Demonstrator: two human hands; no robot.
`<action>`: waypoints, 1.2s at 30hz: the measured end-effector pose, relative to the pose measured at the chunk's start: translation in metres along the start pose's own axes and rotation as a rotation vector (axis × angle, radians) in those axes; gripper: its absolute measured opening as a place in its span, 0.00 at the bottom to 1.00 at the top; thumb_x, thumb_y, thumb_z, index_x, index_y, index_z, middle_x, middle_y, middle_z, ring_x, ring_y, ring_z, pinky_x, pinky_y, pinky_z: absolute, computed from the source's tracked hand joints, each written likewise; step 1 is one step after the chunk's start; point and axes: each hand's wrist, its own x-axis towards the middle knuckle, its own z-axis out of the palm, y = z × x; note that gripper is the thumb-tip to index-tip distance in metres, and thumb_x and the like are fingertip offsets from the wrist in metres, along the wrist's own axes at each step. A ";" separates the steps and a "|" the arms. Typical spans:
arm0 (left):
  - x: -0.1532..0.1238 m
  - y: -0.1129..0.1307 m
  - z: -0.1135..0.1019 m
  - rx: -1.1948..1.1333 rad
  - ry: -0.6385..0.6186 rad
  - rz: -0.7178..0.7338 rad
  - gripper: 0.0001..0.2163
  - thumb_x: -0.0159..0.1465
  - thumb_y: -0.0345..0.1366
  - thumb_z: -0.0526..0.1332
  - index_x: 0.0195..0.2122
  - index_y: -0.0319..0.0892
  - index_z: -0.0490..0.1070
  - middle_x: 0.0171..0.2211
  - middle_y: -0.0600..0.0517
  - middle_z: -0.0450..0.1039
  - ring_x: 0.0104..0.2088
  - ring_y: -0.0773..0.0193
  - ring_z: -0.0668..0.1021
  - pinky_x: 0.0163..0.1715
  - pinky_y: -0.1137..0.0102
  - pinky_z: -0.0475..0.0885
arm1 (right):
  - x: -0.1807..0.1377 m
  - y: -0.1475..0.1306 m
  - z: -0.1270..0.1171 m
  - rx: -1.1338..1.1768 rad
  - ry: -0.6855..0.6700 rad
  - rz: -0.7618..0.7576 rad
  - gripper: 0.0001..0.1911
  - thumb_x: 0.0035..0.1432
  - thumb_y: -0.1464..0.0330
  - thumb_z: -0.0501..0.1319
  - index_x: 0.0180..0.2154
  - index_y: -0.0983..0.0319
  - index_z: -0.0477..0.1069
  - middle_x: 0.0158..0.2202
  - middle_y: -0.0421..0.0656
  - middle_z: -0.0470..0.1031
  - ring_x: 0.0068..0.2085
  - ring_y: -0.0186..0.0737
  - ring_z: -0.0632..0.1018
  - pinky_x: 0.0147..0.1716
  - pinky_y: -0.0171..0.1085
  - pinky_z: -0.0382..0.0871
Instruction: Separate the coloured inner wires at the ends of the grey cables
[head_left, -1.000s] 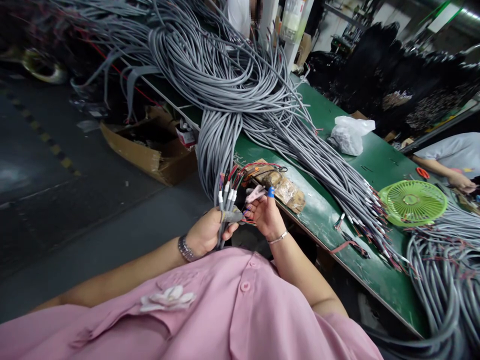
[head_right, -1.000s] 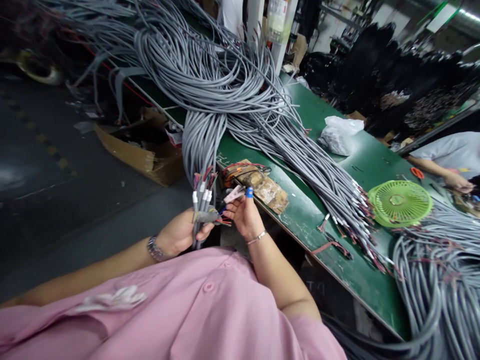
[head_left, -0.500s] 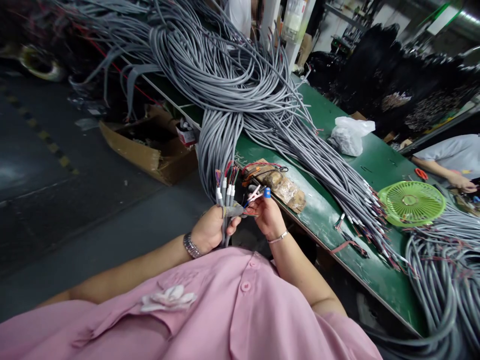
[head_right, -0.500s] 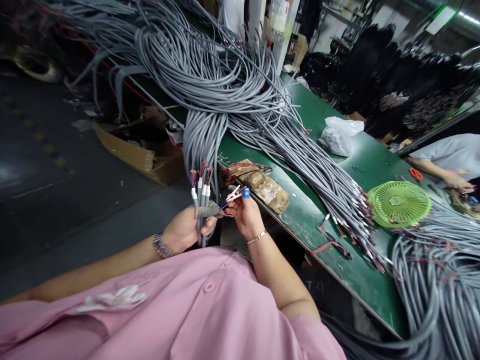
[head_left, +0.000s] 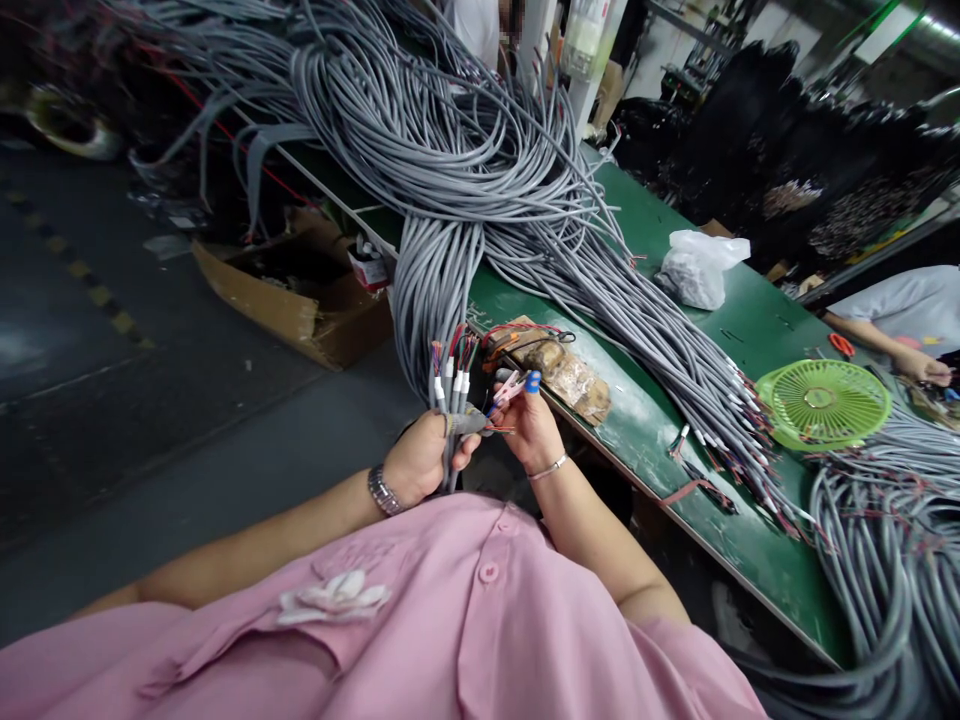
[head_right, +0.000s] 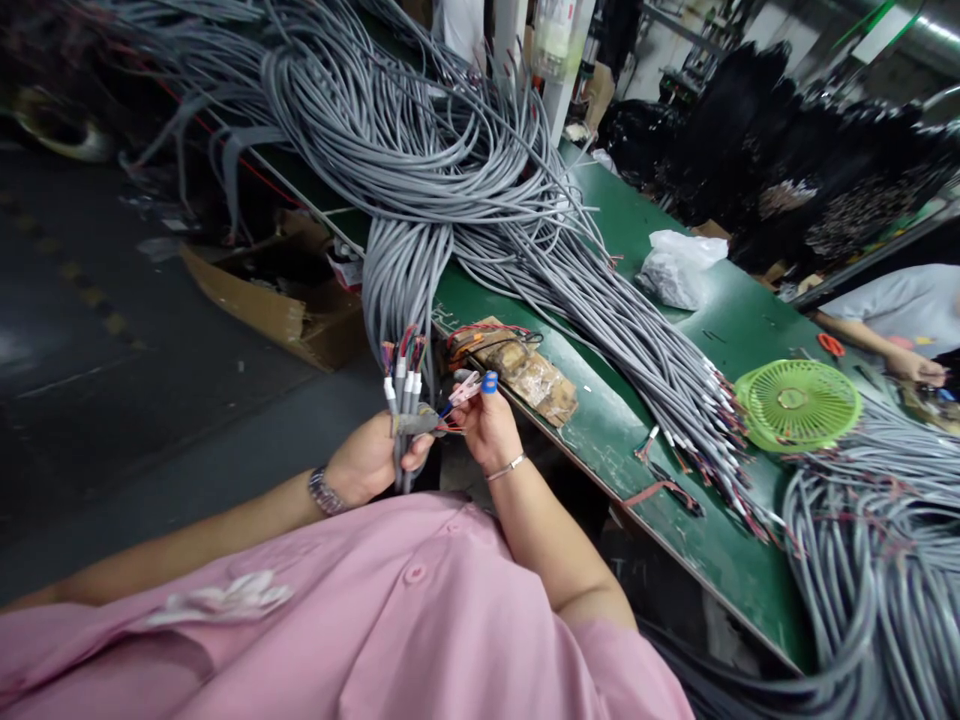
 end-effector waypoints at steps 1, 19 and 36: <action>0.000 0.000 0.000 0.009 0.002 0.001 0.08 0.48 0.34 0.65 0.23 0.37 0.67 0.13 0.56 0.63 0.11 0.74 0.62 0.10 0.78 0.53 | 0.000 0.000 0.001 0.015 0.011 -0.012 0.19 0.57 0.52 0.61 0.35 0.63 0.73 0.29 0.39 0.75 0.24 0.27 0.70 0.25 0.27 0.68; 0.001 -0.005 -0.001 0.085 0.024 0.021 0.07 0.49 0.34 0.65 0.23 0.37 0.68 0.13 0.55 0.64 0.12 0.74 0.61 0.10 0.79 0.53 | -0.002 -0.001 0.001 0.005 -0.002 -0.001 0.25 0.57 0.46 0.57 0.36 0.63 0.73 0.28 0.39 0.74 0.25 0.29 0.72 0.24 0.28 0.68; -0.008 -0.005 0.005 0.004 0.058 0.098 0.08 0.50 0.35 0.65 0.22 0.38 0.66 0.14 0.55 0.65 0.12 0.74 0.63 0.12 0.76 0.54 | -0.012 -0.004 -0.006 -0.106 -0.056 -0.095 0.15 0.54 0.56 0.65 0.36 0.62 0.73 0.30 0.39 0.74 0.26 0.30 0.71 0.25 0.30 0.69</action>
